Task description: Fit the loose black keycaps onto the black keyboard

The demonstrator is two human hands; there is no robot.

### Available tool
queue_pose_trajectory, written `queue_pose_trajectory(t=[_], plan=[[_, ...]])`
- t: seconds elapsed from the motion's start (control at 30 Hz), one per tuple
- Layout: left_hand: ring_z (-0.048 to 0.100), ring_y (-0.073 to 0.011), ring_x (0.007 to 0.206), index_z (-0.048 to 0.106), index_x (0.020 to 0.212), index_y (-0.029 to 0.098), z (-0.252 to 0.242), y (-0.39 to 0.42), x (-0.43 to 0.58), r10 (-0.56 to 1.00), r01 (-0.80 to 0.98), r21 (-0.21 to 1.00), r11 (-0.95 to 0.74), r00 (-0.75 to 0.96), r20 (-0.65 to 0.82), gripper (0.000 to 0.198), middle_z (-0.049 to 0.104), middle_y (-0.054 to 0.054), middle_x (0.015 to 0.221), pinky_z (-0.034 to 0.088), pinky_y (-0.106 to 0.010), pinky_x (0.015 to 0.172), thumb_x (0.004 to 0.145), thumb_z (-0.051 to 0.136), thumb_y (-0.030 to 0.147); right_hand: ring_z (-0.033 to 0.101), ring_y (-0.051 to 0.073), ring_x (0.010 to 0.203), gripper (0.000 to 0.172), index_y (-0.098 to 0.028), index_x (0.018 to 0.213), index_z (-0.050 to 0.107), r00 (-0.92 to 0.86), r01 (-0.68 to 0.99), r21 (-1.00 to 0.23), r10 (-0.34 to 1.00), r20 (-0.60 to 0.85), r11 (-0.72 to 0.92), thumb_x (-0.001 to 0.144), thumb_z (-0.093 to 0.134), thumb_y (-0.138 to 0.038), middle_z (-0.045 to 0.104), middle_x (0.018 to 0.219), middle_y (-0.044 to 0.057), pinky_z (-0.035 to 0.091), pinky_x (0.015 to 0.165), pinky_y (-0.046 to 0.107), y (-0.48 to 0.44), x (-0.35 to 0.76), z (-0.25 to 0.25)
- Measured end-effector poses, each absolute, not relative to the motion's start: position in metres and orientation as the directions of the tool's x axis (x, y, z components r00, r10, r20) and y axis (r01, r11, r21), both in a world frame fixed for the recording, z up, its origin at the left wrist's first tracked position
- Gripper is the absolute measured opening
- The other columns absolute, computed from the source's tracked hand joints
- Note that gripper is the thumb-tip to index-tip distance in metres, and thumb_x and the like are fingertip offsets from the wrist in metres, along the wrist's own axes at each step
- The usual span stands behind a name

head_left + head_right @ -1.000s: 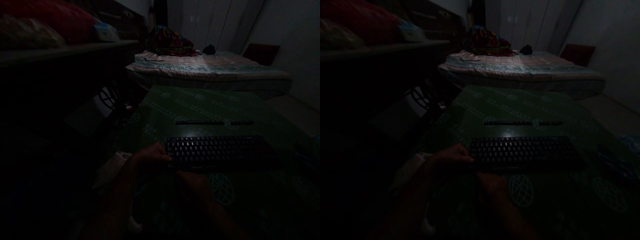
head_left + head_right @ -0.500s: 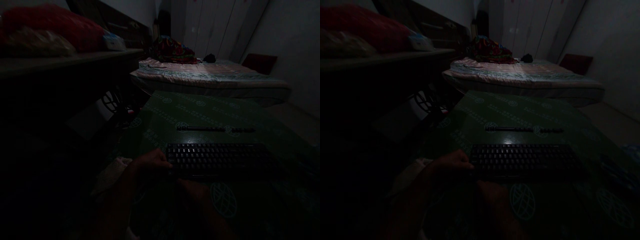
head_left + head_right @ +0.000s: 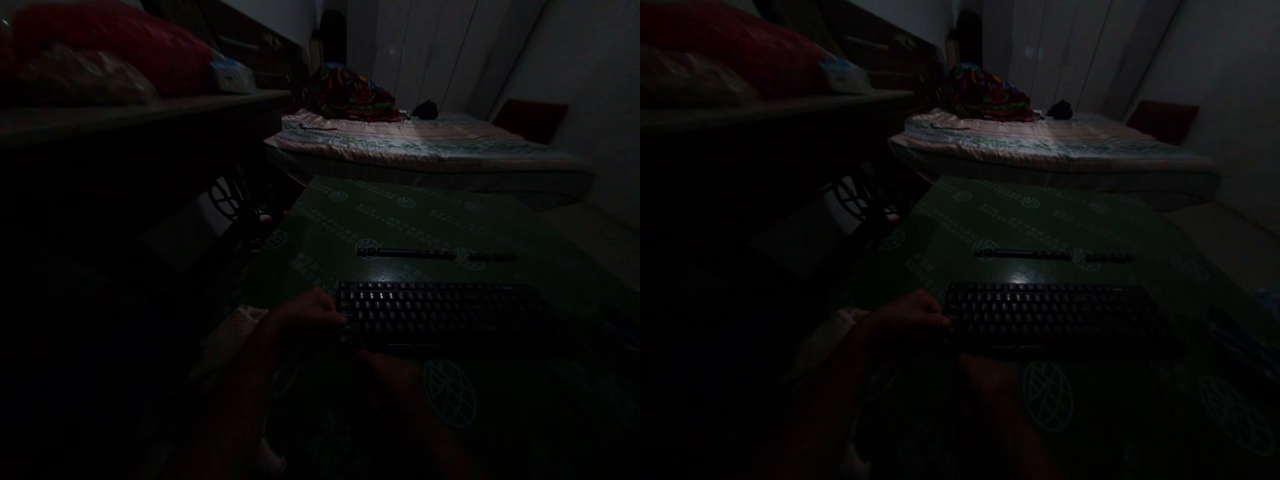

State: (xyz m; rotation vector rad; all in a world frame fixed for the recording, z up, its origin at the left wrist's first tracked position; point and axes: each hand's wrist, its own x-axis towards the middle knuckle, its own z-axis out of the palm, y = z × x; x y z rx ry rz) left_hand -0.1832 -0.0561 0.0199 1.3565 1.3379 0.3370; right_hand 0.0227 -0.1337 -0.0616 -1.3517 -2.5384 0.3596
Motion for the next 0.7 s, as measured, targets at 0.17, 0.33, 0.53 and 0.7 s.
queue_pose_trajectory(t=[0.17,0.33,0.53,0.7], plan=[[0.039,-0.0082,0.044,0.054,0.052,0.014,0.02,-0.06,-0.181,0.827,0.42,0.842,0.338,0.295,-0.479,0.036,0.044,0.004,0.047,0.025,-0.021,0.043,0.06,0.069,0.045,0.057,0.01,0.059,0.017,-0.026,0.093,0.063,-0.544,0.768,-0.327,0.83,0.123,0.551,0.086,0.048,-0.029,0.065,0.07,-0.001,0.032,0.05,0.021,-0.133,0.028,-0.057],[0.038,-0.0078,0.044,0.056,0.052,0.013,0.021,-0.057,-0.181,0.828,0.415,0.849,0.326,0.307,-0.469,0.035,0.044,0.004,0.047,0.025,-0.021,0.043,0.059,0.07,0.044,0.058,0.009,0.056,0.024,-0.025,0.093,0.063,-0.553,0.714,-0.294,0.77,0.319,0.635,0.084,0.041,-0.022,0.068,0.072,-0.001,0.029,0.05,0.021,-0.129,0.035,-0.055],[0.039,-0.0078,0.044,0.056,0.055,0.014,0.019,-0.057,-0.18,0.854,0.426,0.842,0.329,0.245,-0.458,0.033,0.043,0.005,0.047,0.025,-0.021,0.043,0.061,0.069,0.043,0.055,0.009,0.048,0.021,-0.026,0.086,0.063,-0.566,0.744,-0.268,0.79,0.235,0.612,0.083,0.042,-0.023,0.064,0.061,-0.003,0.024,0.044,0.022,-0.126,0.033,-0.054],[0.042,-0.0088,0.045,0.057,0.057,0.014,0.018,-0.053,-0.178,0.901,0.456,0.848,0.27,0.19,-0.389,0.031,0.045,0.005,0.049,0.028,-0.021,0.043,0.063,0.064,0.043,0.056,0.008,0.05,0.021,-0.028,0.086,0.066,-0.562,0.737,-0.288,0.791,0.243,0.612,0.083,0.044,-0.028,0.066,0.063,-0.003,0.028,0.044,0.019,-0.126,0.038,-0.063]])
